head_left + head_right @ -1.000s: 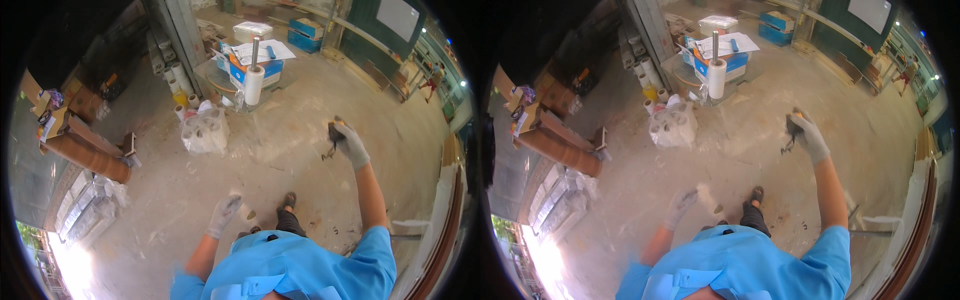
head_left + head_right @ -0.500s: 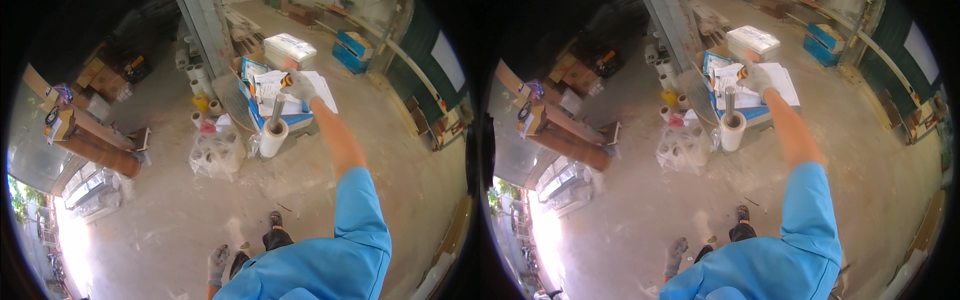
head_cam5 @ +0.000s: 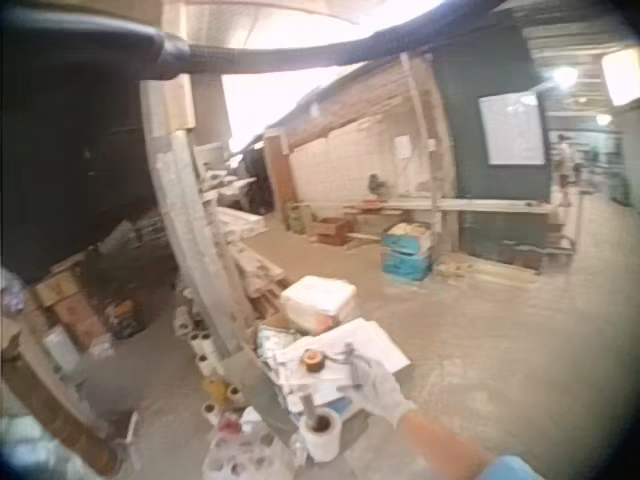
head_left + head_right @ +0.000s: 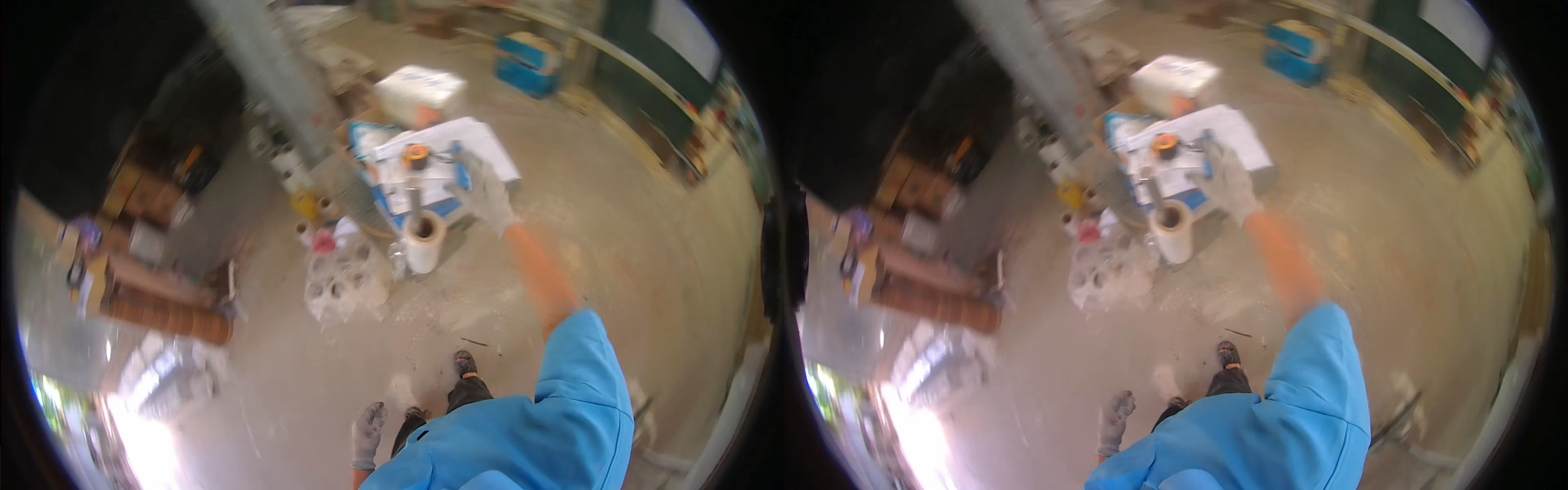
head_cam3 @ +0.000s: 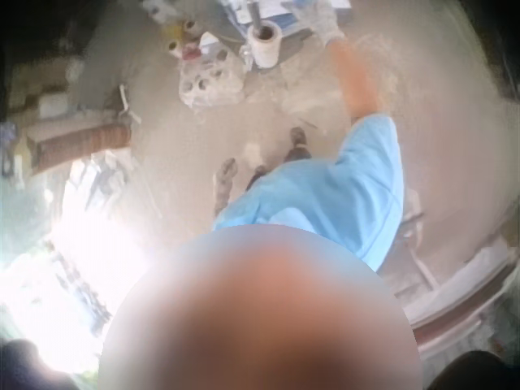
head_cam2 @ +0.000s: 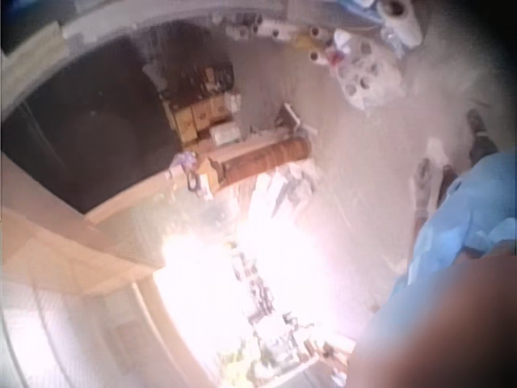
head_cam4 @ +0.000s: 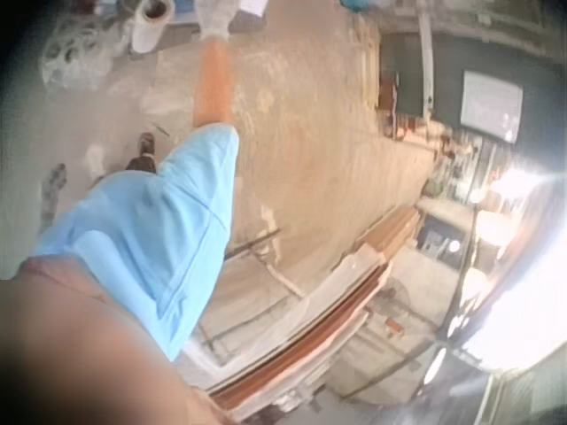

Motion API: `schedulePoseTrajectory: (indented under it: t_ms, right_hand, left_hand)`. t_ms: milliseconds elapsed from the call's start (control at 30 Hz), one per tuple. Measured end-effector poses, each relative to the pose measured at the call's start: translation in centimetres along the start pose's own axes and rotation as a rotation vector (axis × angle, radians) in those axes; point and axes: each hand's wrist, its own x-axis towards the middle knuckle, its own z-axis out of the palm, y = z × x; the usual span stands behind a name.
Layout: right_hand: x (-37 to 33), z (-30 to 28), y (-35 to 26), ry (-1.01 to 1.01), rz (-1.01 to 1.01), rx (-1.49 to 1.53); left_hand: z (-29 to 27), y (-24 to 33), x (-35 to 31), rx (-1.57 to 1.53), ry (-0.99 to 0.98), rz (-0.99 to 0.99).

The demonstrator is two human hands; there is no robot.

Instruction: The person measures long reddish-brown wooden planks with a tape measure, records the measurements on a clipboard, and then stacks the planks on a metal rack. The person handles the planks one at a time and places them in a designated storage area.

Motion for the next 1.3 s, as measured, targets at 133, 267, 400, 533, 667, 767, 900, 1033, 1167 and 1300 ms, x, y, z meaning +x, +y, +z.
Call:
schedulePoseTrajectory:
  t_ms: [133,267,400,533,667,767,900,1033,1167,1300]
  right_hand:
    - [-21.0,-11.1,-3.3,-0.134,0.484,-0.103]
    - [-44.0,-22.5,-15.9,-0.133,1.101,-0.118]
    - [-59.4,-30.6,-34.0,0.196,1.661,-0.181]
    - [-68.3,-35.6,-48.4,0.415,1.602,-0.608]
    - [-76.6,-41.1,-61.1,0.685,1.698,-0.777]
    - [-81.1,-44.9,-69.6,0.848,1.705,-0.906]
    - [-87.2,-52.3,-79.6,0.836,1.664,-1.199]
    - [-93.3,-59.5,-87.3,0.756,1.669,-1.364]
    - [-99.7,-65.7,-92.4,0.697,1.797,-1.416]
    - [-104.2,-70.4,-93.8,0.628,1.943,-1.33]
  left_hand:
    - [-2.2,-2.0,4.6,0.03,-0.277,0.118]
    - [-2.6,-2.1,9.0,0.029,-0.715,0.152]
    - [2.0,1.0,7.5,0.32,-1.087,0.287]
    - [9.5,4.0,-1.2,0.453,-1.379,0.437]
    - [15.7,1.9,-15.4,0.401,-1.647,0.392]
    - [19.0,-0.9,-27.1,0.398,-1.866,0.317]
    - [22.0,-5.7,-43.8,0.402,-2.191,0.18]
    - [23.6,-10.4,-60.2,0.395,-2.397,-0.051]
    - [24.4,-14.1,-72.9,0.443,-2.583,-0.038]
    - [25.3,-14.6,-79.4,0.475,-2.648,-0.044]
